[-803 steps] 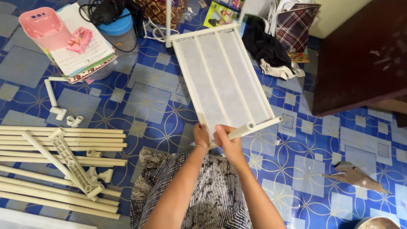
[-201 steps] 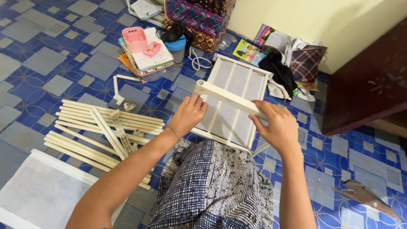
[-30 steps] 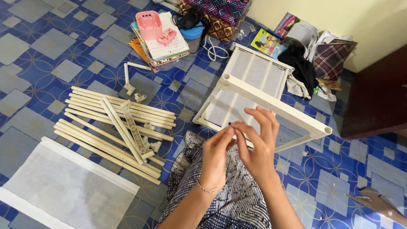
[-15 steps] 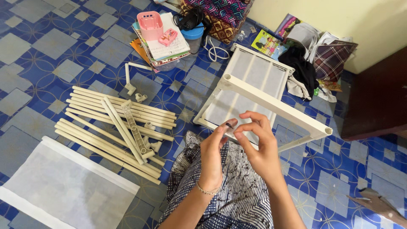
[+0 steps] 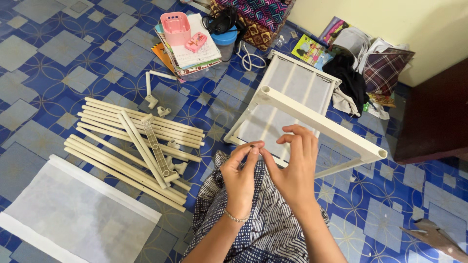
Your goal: The person sits on the floor and takes apart a small white folding rack. They pull a fabric shelf off its frame, detach side rails and cross bars, separate plastic corner joints from the tubes, and set the loose poles and fittings aside on the floor.
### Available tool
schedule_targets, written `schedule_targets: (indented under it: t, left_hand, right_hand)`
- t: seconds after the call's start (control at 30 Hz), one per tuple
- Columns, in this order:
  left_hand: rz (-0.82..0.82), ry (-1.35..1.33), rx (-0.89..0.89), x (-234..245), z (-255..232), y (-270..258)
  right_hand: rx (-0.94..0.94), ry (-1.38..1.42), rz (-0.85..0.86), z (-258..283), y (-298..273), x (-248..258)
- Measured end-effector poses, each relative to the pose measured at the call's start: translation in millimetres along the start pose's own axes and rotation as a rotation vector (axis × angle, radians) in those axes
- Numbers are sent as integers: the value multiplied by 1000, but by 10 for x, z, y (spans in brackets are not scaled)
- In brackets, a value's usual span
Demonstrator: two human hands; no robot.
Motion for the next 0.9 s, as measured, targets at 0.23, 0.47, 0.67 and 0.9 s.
schedule_targets:
  t: [0.23,0.47,0.67,0.9]
  left_hand:
    - [-85,-236,237,205,190,168]
    - [-99,-251,326,255,237,208]
    - [-106,-258,366,306,245,181]
    - [-78,-238,355,259,126,166]
  right_hand:
    - [97,-34,-118,-95,403,75]
    - [473,-264,51,85,937,-285]
    - [518,-467,156,61,1007,-518]
    - [531,-473,116,73,952,-559]
Point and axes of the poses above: each hand's wrist, its own y-axis towards the middle knuckle, its own x-axis out of the back of the hand, z = x × y, the point moved 7 cm from there along y, towards the middle knuckle, and after that the axes turned 7 degrees about -y, right-handed, at the moved point
